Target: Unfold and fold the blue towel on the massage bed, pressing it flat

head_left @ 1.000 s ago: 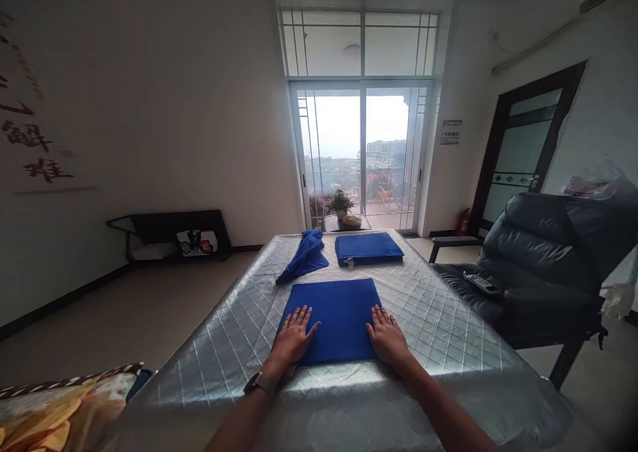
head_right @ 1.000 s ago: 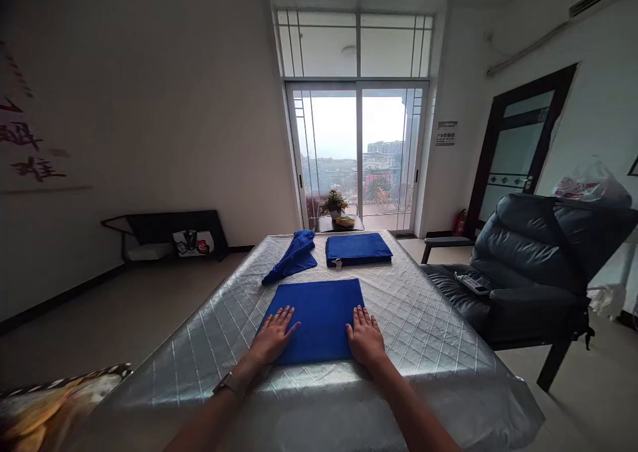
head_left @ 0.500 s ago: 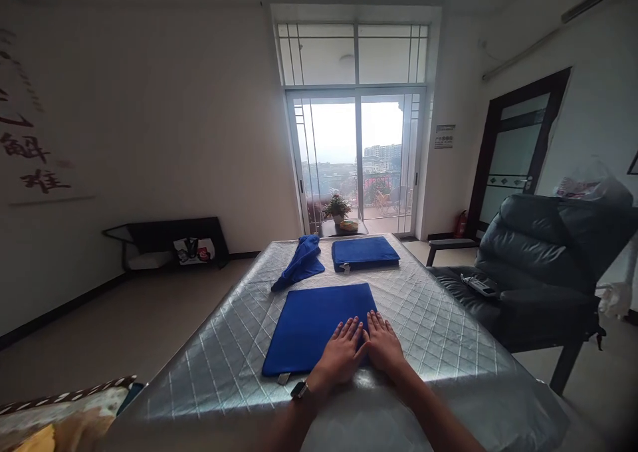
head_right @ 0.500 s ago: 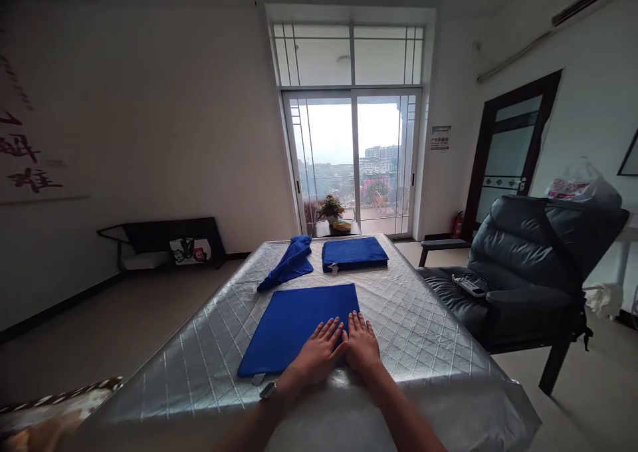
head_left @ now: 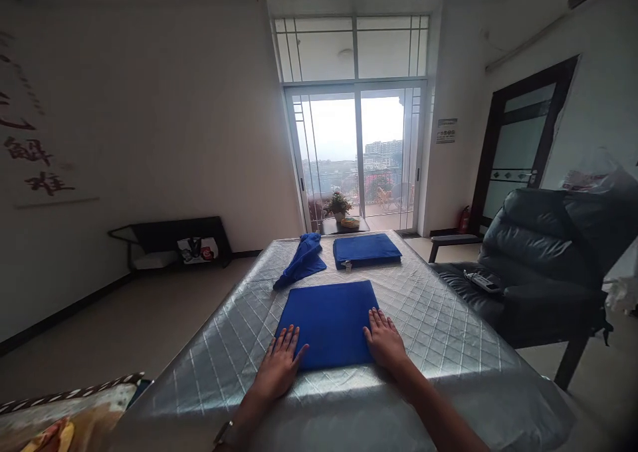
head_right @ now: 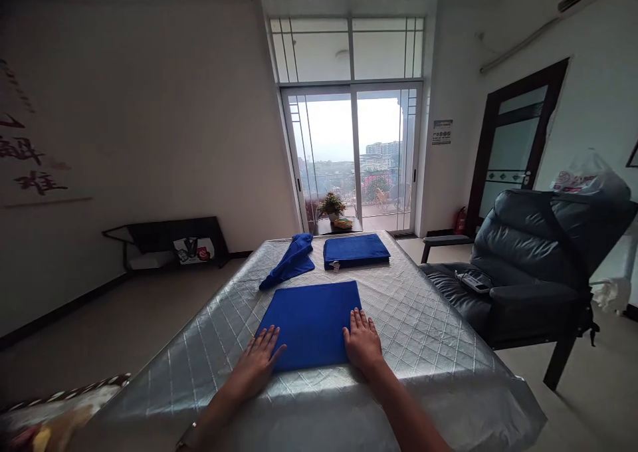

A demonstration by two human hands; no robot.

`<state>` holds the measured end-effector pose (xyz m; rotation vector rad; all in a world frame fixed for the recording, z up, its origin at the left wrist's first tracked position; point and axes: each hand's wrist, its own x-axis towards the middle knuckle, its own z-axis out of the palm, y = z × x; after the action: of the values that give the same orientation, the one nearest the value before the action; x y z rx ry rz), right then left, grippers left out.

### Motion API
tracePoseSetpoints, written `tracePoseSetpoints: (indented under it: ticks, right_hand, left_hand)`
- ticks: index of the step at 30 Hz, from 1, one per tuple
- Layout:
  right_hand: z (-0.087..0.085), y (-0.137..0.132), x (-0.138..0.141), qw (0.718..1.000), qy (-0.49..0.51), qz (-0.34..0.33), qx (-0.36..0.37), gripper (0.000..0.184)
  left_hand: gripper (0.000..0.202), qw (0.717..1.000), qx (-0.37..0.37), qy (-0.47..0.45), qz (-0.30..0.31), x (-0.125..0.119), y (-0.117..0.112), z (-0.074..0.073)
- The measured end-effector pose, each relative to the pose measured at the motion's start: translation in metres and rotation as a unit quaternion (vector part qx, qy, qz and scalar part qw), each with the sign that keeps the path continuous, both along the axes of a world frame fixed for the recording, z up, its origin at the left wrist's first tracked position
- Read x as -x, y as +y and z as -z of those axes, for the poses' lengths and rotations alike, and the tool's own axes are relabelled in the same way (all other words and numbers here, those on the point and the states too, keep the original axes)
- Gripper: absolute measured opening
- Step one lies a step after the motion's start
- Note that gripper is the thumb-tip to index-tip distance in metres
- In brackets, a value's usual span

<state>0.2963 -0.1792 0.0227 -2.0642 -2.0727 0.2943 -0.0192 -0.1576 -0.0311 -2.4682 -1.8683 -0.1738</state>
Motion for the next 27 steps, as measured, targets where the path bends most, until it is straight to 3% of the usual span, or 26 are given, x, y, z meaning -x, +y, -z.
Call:
tracePoseSetpoints:
  ticks: [3,9,17,24,27]
  right_hand:
    - [-0.002,-0.001,0.001,1.000,-0.009,0.003,-0.007,0.068]
    - [-0.012,-0.014,0.003,0.998,-0.034,0.001,-0.048,0.064]
    - [-0.004,-0.038,0.001,0.999,-0.042,-0.016,0.021,0.065]
    - [-0.009,-0.037,0.003,0.998,-0.040,-0.012,0.055,0.067]
    - [-0.010,-0.038,0.003,0.997,-0.037,-0.010,0.065,0.068]
  left_hand:
    - [0.073,0.999,-0.001,-0.004,-0.042,0.007,-0.006,0.001]
    - [0.077,0.998,0.017,-0.013,-0.058,-0.003,-0.013,-0.013]
    - [0.072,0.998,-0.011,-0.026,-0.054,-0.001,-0.008,-0.003]
    - [0.075,0.998,0.032,-0.007,-0.055,0.000,-0.014,-0.020]
    - [0.078,0.998,0.016,0.007,-0.066,-0.007,-0.016,-0.027]
